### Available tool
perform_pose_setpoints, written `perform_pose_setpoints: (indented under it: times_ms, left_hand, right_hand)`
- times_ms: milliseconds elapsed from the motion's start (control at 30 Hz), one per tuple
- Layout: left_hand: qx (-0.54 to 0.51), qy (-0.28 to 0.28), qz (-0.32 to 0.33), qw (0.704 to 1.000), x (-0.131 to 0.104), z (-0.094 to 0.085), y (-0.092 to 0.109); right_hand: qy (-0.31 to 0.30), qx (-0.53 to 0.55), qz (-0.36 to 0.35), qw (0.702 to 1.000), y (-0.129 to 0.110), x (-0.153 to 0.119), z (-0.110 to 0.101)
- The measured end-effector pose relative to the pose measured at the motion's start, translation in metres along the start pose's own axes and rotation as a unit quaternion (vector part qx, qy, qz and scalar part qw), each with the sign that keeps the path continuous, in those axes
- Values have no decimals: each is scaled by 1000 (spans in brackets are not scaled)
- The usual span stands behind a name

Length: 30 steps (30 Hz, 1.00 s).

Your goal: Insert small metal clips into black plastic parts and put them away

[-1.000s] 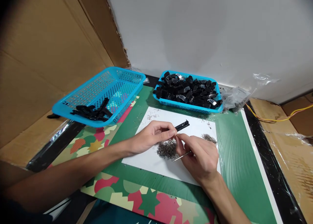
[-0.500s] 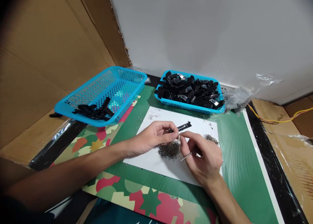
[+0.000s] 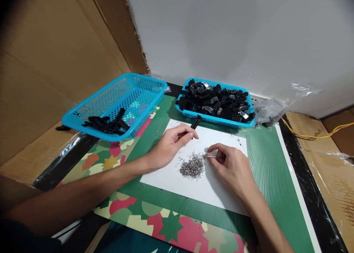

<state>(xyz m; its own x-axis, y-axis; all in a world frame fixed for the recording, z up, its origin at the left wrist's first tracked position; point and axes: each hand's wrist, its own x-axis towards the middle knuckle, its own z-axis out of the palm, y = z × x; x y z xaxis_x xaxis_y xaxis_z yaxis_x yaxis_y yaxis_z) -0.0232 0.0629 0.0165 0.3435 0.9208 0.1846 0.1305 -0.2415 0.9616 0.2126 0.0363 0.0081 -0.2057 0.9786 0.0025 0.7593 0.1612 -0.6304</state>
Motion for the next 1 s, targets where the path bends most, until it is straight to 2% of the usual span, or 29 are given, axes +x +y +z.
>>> perform_pose_setpoints:
  times_ms: [267, 433, 567, 733, 833, 1000]
  left_hand:
    - [43, -36, 4, 998, -2, 2, 4]
    - [44, -70, 6, 997, -4, 3, 2]
    - [54, -74, 10, 996, -5, 5, 0]
    - [68, -76, 20, 995, -7, 5, 1]
    - [61, -75, 23, 995, -7, 5, 3]
    - [56, -71, 32, 995, -8, 5, 4]
  right_hand:
    - [-42, -1, 48, 998, -7, 1, 3]
    - [-55, 51, 10, 997, -2, 3, 2]
    - [-4, 121, -2, 993, -4, -1, -4]
    - [65, 203, -46, 976, -19, -9, -4]
    - [54, 225, -57, 971, -24, -10, -1]
    - [19, 196, -53, 979, -20, -10, 0]
